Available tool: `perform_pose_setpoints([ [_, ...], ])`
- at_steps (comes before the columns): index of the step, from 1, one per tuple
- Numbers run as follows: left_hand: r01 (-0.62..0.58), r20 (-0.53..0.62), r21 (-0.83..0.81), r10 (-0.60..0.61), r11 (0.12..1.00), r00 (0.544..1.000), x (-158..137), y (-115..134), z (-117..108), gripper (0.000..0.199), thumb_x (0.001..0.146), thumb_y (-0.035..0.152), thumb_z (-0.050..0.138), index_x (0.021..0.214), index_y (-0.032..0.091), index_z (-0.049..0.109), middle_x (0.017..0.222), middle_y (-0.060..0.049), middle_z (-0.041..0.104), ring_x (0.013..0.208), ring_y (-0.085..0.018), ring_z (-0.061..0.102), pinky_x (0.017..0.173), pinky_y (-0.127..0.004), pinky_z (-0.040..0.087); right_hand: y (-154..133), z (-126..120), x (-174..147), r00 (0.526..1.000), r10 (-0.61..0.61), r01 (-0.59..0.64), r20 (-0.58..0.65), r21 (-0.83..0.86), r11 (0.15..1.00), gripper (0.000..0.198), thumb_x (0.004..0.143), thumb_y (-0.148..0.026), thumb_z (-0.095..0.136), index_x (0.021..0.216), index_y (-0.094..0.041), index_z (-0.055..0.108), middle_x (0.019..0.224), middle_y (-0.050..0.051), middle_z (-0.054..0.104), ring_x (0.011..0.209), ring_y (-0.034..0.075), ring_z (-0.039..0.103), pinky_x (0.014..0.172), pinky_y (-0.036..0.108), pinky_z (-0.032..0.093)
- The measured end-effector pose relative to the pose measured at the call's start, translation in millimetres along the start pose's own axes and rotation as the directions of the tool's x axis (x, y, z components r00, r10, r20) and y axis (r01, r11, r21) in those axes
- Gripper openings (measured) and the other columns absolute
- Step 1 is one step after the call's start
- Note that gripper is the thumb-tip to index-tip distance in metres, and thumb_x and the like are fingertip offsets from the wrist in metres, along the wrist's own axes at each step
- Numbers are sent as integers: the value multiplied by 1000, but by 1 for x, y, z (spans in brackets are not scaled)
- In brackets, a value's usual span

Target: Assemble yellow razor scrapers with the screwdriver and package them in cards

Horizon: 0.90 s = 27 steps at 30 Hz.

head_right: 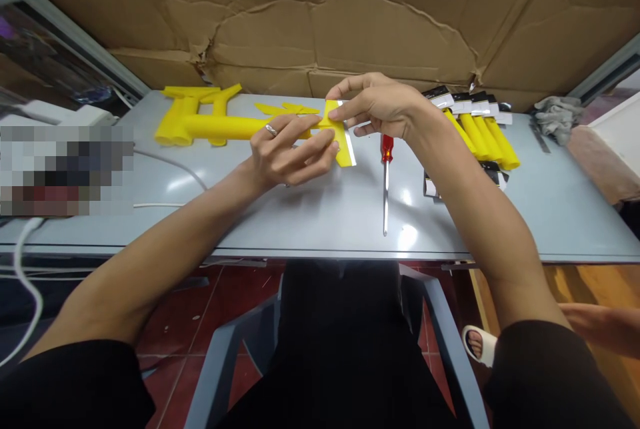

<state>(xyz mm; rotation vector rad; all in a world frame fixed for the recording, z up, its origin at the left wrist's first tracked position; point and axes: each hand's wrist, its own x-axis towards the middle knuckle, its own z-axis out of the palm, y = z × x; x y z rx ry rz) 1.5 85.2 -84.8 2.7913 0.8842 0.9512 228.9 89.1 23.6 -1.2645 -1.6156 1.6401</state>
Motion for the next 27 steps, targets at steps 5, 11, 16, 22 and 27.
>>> perform_pose_setpoints([
  [5, -35, -72, 31, 38, 999, 997, -3, -7, 4, 8, 93, 27, 74, 98, 33, 74, 117, 1, 84, 137, -39, 75, 107, -68, 64, -1, 4, -3, 1000, -20, 20, -13, 20, 1000, 47, 77, -12, 84, 118, -16, 62, 84, -1, 64, 75, 5, 64, 74, 25, 57],
  [11, -131, -86, 274, 160, 953, 983, -5, -14, 5, 19, 97, 20, 68, 108, 35, 74, 126, 1, 84, 138, -40, 75, 96, -63, 70, 2, 7, -1, 996, -85, 86, -23, 58, 995, 40, 78, -14, 81, 113, -14, 62, 86, 0, 64, 71, 3, 58, 70, 22, 53],
  [16, -57, -160, 250, 99, 967, 982, -4, -13, 6, 3, 101, 28, 66, 104, 30, 66, 124, 3, 82, 142, -34, 73, 103, -56, 67, 5, 11, 1, 992, -128, 130, -19, 72, 989, 38, 81, -17, 81, 113, -17, 60, 85, -1, 62, 66, 0, 51, 70, 20, 49],
  [22, -48, -177, 212, 87, 976, 980, -1, -11, 1, 12, 105, 37, 65, 99, 29, 59, 122, 8, 81, 132, -26, 80, 106, -48, 63, 8, 8, 3, 987, -156, 152, 46, 82, 985, 37, 85, -24, 82, 114, -15, 60, 86, -1, 61, 67, -1, 49, 68, 17, 49],
  [27, -94, -101, 332, 134, 938, 986, 3, -6, -11, 14, 107, 28, 54, 102, 32, 67, 139, 3, 80, 149, -28, 69, 98, -49, 61, 9, 5, 2, 972, -180, 171, 150, 74, 982, 49, 88, -43, 85, 116, -13, 58, 92, 1, 69, 79, 3, 66, 80, 21, 62],
])
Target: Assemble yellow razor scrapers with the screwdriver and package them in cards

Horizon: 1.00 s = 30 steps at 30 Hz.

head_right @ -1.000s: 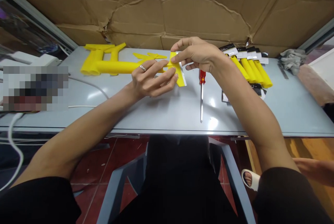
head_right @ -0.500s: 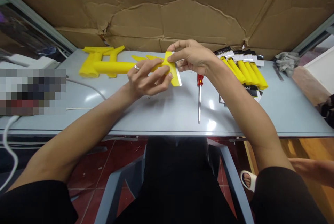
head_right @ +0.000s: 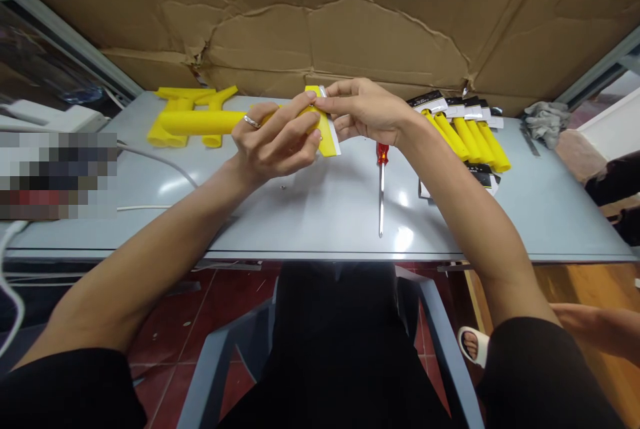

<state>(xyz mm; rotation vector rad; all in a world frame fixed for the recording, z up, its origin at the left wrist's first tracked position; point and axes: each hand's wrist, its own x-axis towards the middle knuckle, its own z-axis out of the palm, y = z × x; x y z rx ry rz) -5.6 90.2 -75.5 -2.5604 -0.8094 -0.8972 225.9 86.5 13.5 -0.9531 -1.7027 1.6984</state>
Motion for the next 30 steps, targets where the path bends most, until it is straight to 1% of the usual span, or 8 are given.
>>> perform_pose_setpoints([
  [6, 172, -37, -168, -181, 971, 983, -3, -7, -1, 12, 97, 43, 67, 97, 31, 66, 129, 5, 81, 152, -32, 66, 112, -58, 56, -9, -1, -6, 999, -40, 39, -13, -44, 998, 56, 89, -60, 81, 109, -12, 61, 100, 6, 73, 83, 8, 72, 78, 23, 63],
  [10, 197, -184, -183, -230, 963, 956, -8, -27, -9, 14, 101, 45, 69, 103, 31, 68, 135, -2, 80, 154, -32, 63, 118, -60, 52, 2, -2, 3, 985, -32, 6, -168, -155, 988, 49, 96, -59, 70, 97, -11, 60, 97, 8, 74, 74, 5, 66, 64, 19, 51],
  [12, 242, -335, -230, -310, 943, 890, -9, -39, -16, 25, 101, 55, 73, 107, 31, 68, 132, -5, 80, 144, -32, 68, 120, -60, 50, 16, 4, 10, 976, -76, 2, -202, -341, 940, 47, 101, -54, 62, 89, -9, 62, 95, 9, 73, 70, 3, 60, 62, 18, 42],
  [14, 245, -489, -173, -299, 954, 819, -7, -48, -22, 30, 108, 59, 64, 114, 30, 67, 130, -7, 78, 131, -28, 70, 117, -55, 51, 32, 17, 15, 984, -137, 47, -116, -573, 818, 43, 103, -46, 59, 89, -7, 69, 95, 9, 73, 72, 1, 56, 70, 17, 40],
  [17, 197, -682, 2, -143, 980, 717, 1, -51, -29, 35, 118, 56, 46, 117, 27, 65, 117, -4, 78, 114, -19, 67, 104, -42, 55, 56, 44, 18, 983, -150, 177, 106, -758, 627, 36, 103, -40, 63, 119, -14, 81, 114, 6, 74, 84, -1, 53, 88, 17, 39],
  [20, 163, -771, -37, -131, 986, 623, 12, -48, -33, 38, 118, 60, 50, 114, 25, 63, 106, 2, 69, 98, -11, 64, 87, -30, 58, 74, 68, 17, 966, -85, 249, 244, -792, 558, 44, 103, -46, 65, 140, -28, 79, 137, 5, 66, 92, 0, 48, 88, 19, 32],
  [25, 91, -744, -402, -383, 911, 548, 23, -49, -43, 64, 99, 87, 65, 109, 26, 51, 97, 8, 52, 70, -1, 43, 56, -16, 48, 86, 83, 18, 967, -68, 242, 247, -798, 552, 36, 107, -40, 55, 119, -24, 85, 132, 5, 67, 104, 3, 49, 87, 22, 26],
  [30, 115, -460, -765, -663, 634, 591, 19, -50, -57, 73, 83, 85, 86, 105, 28, 47, 93, 15, 63, 69, -1, 57, 48, -17, 53, 64, 77, 15, 973, 36, 176, 228, -832, 526, 23, 99, -26, 60, 106, -11, 76, 123, 6, 69, 91, 0, 41, 81, 20, 24],
])
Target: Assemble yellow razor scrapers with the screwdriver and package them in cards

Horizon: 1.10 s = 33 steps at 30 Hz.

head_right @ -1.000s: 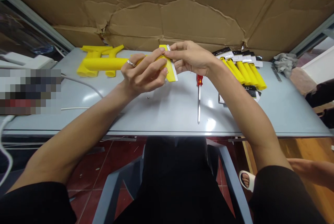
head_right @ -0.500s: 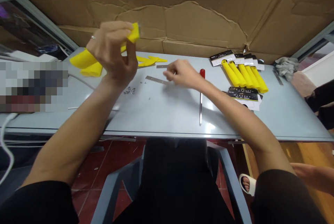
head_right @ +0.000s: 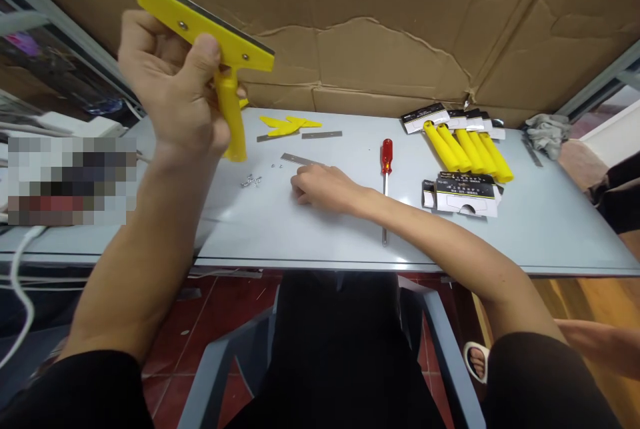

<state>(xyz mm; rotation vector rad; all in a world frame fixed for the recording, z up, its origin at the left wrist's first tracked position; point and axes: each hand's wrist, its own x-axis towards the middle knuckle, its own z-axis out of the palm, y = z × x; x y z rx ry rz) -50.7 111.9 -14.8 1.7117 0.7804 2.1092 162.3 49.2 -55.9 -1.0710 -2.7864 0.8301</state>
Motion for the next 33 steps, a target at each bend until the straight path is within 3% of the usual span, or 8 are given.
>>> perform_pose_setpoints([
  [2, 128, 34, -57, -126, 990, 991, -5, 7, 3, 70, 77, 76, 96, 106, 30, 53, 94, 18, 71, 68, -3, 59, 52, -26, 61, -9, -23, -14, 999, -29, 30, -17, 63, 998, 20, 98, -24, 62, 103, -10, 74, 114, 5, 71, 84, -1, 43, 80, 17, 28],
  [4, 219, 86, -86, -212, 972, 973, -15, 17, 12, 65, 73, 69, 101, 106, 31, 59, 94, 16, 77, 72, -8, 64, 57, -34, 65, -22, -51, -34, 982, -85, 118, -171, 194, 974, 22, 102, -29, 61, 105, -10, 73, 104, 4, 71, 80, -2, 50, 80, 14, 37],
  [7, 318, 144, -161, -297, 934, 944, -35, 40, 33, 65, 64, 64, 107, 101, 30, 66, 93, 4, 82, 75, -18, 71, 50, -37, 62, -40, -89, -64, 841, -56, 211, -538, 231, 950, 35, 104, -50, 64, 110, -17, 72, 109, 5, 71, 88, 1, 59, 82, 14, 46],
  [10, 457, 268, -126, -414, 880, 870, -55, 61, 48, 57, 71, 57, 105, 101, 27, 66, 104, -2, 82, 83, -22, 77, 53, -37, 65, -43, -105, -75, 748, -26, 174, -663, 158, 972, 41, 98, -63, 70, 106, -22, 73, 121, 7, 69, 118, 8, 62, 89, 14, 52],
  [13, 478, 359, -32, -436, 878, 825, -69, 68, 53, 49, 87, 60, 94, 105, 27, 62, 108, -2, 81, 84, -21, 80, 59, -35, 69, -32, -102, -68, 795, 51, 84, -605, 193, 978, 36, 95, -60, 75, 106, -26, 75, 122, 7, 68, 136, 9, 57, 92, 11, 53],
  [21, 500, 398, -15, -454, 866, 797, -77, 56, 56, 51, 90, 61, 91, 97, 25, 56, 108, -5, 80, 83, -21, 82, 56, -32, 70, -17, -91, -52, 864, 188, 90, -467, 511, 855, 44, 86, -53, 86, 103, -16, 71, 98, 6, 67, 113, 6, 63, 88, 9, 51],
  [27, 523, 407, -36, -465, 852, 786, -78, 55, 57, 46, 87, 53, 93, 94, 25, 58, 106, -4, 79, 83, -22, 81, 54, -35, 70, -15, -96, -57, 878, 170, 106, -447, 528, 842, 36, 84, -42, 88, 97, -11, 74, 97, 7, 73, 91, 5, 64, 81, 15, 52],
  [33, 494, 413, 7, -453, 869, 790, -80, 44, 57, 39, 93, 52, 87, 95, 26, 58, 110, -3, 79, 83, -20, 80, 58, -36, 72, -12, -91, -53, 861, 196, 112, -470, 551, 827, 31, 84, -36, 87, 97, -12, 71, 87, 7, 70, 93, 6, 65, 82, 16, 50],
])
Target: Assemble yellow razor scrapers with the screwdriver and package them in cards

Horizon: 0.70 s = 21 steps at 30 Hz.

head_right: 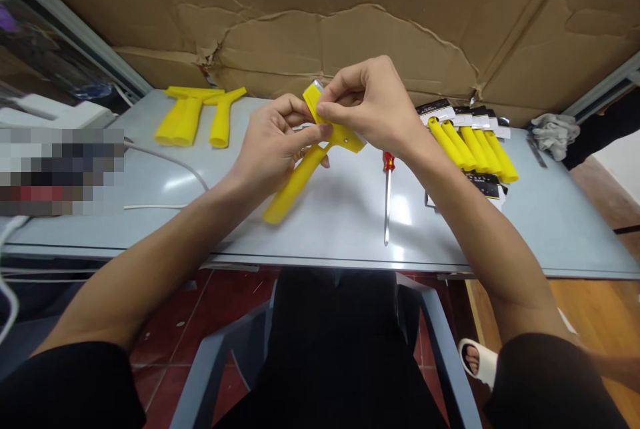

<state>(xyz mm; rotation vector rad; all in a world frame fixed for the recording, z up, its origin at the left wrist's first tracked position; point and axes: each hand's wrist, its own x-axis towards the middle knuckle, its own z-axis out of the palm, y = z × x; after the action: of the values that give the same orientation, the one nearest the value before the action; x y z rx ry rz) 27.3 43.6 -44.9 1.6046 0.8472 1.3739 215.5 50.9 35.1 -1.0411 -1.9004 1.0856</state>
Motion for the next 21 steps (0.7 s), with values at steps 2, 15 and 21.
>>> perform_pose_setpoints([
  [2, -7, -7, 24, 7, 1000, 1000, 1, -2, -1, 36, 95, 50, 85, 95, 25, 58, 109, -4, 79, 84, -20, 80, 59, -36, 72, 1, 3, 0, 1000, -10, 10, -6, 22, 1000, 32, 83, -35, 87, 99, -13, 70, 86, 6, 69, 96, 6, 65, 85, 17, 51],
  [15, 5, -24, -97, -7, 995, 1000, -1, -2, 6, 54, 91, 66, 91, 90, 22, 60, 88, -1, 78, 72, -16, 79, 58, -29, 67, 22, -11, 12, 998, -50, 52, 45, -44, 998, 78, 71, -64, 89, 132, -26, 58, 110, 2, 75, 97, 3, 68, 84, 21, 49],
  [21, -68, 23, -70, 69, 995, 997, 5, -13, -1, 53, 96, 69, 85, 92, 23, 59, 90, -1, 79, 75, -16, 78, 54, -26, 65, 11, -17, 6, 997, -72, 73, 35, -23, 997, 54, 83, -53, 80, 125, -22, 70, 121, 4, 75, 97, 2, 71, 82, 17, 57],
])
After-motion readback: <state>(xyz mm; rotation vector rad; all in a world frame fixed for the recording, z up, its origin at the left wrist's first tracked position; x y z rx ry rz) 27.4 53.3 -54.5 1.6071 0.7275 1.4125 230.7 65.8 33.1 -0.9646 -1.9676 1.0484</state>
